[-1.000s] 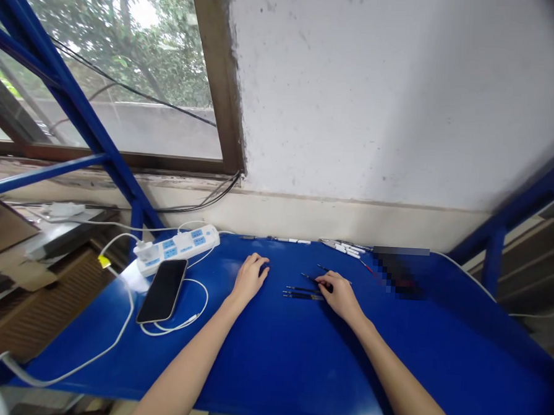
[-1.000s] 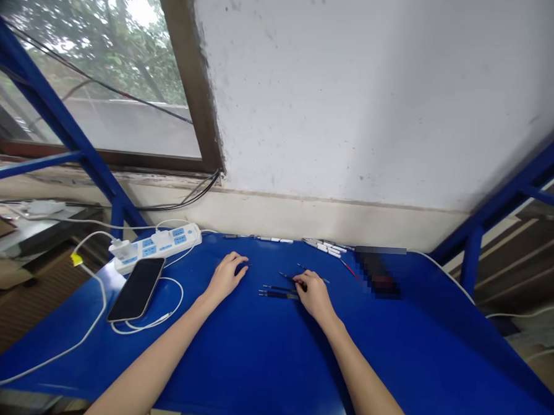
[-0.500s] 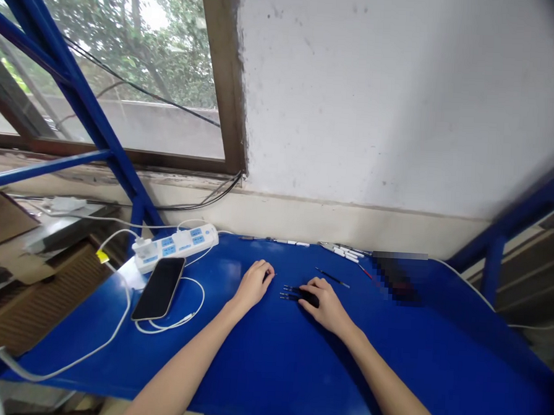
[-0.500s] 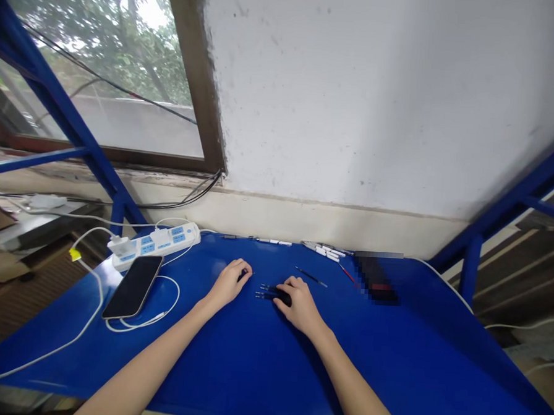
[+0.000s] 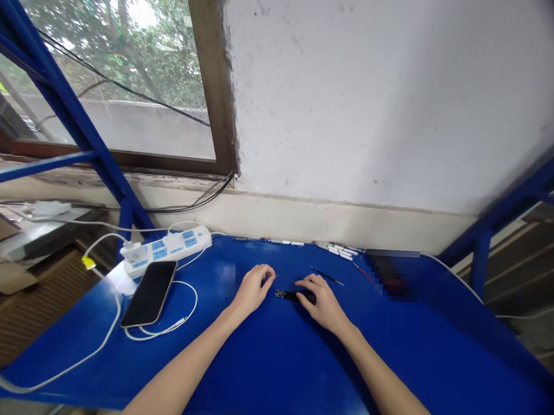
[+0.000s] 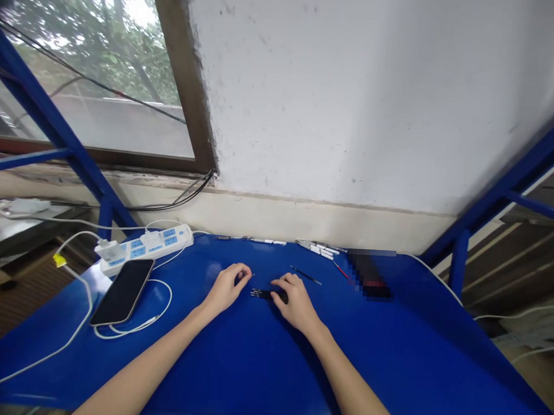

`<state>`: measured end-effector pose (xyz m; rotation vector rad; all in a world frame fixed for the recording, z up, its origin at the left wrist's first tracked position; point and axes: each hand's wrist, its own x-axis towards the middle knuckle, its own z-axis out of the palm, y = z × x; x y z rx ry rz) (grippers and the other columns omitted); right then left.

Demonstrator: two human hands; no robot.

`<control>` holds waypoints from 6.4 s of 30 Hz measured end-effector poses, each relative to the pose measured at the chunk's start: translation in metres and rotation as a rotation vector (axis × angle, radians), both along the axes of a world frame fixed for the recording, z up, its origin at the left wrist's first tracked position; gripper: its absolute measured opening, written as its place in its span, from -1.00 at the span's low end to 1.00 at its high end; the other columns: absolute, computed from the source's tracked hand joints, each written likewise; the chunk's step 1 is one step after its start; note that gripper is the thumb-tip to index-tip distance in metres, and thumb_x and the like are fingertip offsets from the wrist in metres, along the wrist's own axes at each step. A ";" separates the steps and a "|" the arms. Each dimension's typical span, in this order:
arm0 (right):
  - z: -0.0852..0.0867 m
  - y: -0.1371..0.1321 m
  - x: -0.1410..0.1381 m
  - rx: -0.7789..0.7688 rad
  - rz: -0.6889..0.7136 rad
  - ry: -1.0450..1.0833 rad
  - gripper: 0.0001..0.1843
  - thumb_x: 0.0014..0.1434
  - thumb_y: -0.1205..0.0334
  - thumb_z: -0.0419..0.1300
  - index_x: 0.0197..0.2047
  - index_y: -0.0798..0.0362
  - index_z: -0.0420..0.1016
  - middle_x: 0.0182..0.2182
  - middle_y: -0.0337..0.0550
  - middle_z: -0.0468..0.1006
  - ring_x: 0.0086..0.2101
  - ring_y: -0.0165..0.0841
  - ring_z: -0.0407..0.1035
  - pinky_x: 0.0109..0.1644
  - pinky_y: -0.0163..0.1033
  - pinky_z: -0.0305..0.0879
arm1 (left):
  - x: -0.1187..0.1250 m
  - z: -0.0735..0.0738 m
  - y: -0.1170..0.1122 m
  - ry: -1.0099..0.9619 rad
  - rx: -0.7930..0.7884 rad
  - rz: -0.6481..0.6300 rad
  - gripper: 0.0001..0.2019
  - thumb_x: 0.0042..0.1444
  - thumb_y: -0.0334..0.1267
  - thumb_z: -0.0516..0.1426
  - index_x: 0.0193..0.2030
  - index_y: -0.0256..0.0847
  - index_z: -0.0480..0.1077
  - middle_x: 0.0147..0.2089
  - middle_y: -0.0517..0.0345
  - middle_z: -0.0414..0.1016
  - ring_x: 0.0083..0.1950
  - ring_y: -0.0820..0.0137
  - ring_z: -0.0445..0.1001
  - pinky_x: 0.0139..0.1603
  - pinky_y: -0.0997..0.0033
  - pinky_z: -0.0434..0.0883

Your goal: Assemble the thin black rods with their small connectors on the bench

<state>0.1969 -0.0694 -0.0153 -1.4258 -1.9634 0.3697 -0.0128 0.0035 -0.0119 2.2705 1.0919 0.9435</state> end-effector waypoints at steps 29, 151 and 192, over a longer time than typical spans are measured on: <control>-0.018 0.016 0.051 -0.106 -0.406 0.192 -0.83 0.11 0.16 0.07 -0.41 0.04 0.40 -0.43 -0.12 0.47 -0.36 -0.27 0.32 -0.21 -0.16 0.23 | 0.006 0.006 -0.006 -0.301 -0.165 0.006 -0.83 0.14 -0.20 0.09 -0.25 -0.20 0.45 -0.36 0.15 0.44 -0.38 0.43 0.36 -0.30 0.45 0.32; -0.017 -0.008 -0.016 0.069 -0.019 -0.254 -0.45 0.23 0.24 0.04 0.28 0.13 0.19 0.19 0.17 0.27 0.19 -0.03 0.12 0.21 0.15 0.14 | 0.013 -0.021 -0.034 0.485 0.108 -0.181 -0.46 0.27 -0.24 -0.12 0.37 -0.32 -0.02 0.42 -0.16 -0.05 0.44 0.14 -0.14 0.37 -0.01 -0.05; -0.032 0.011 0.022 -0.174 -0.381 -0.483 -0.30 0.33 -0.05 -0.26 0.34 0.29 0.05 0.31 0.11 0.09 0.31 -0.15 -0.08 0.36 0.06 -0.26 | -0.003 -0.009 -0.005 0.569 0.062 0.110 -0.49 0.21 -0.22 -0.04 0.27 -0.38 0.19 0.30 -0.18 0.23 0.37 0.11 0.11 0.37 0.01 0.00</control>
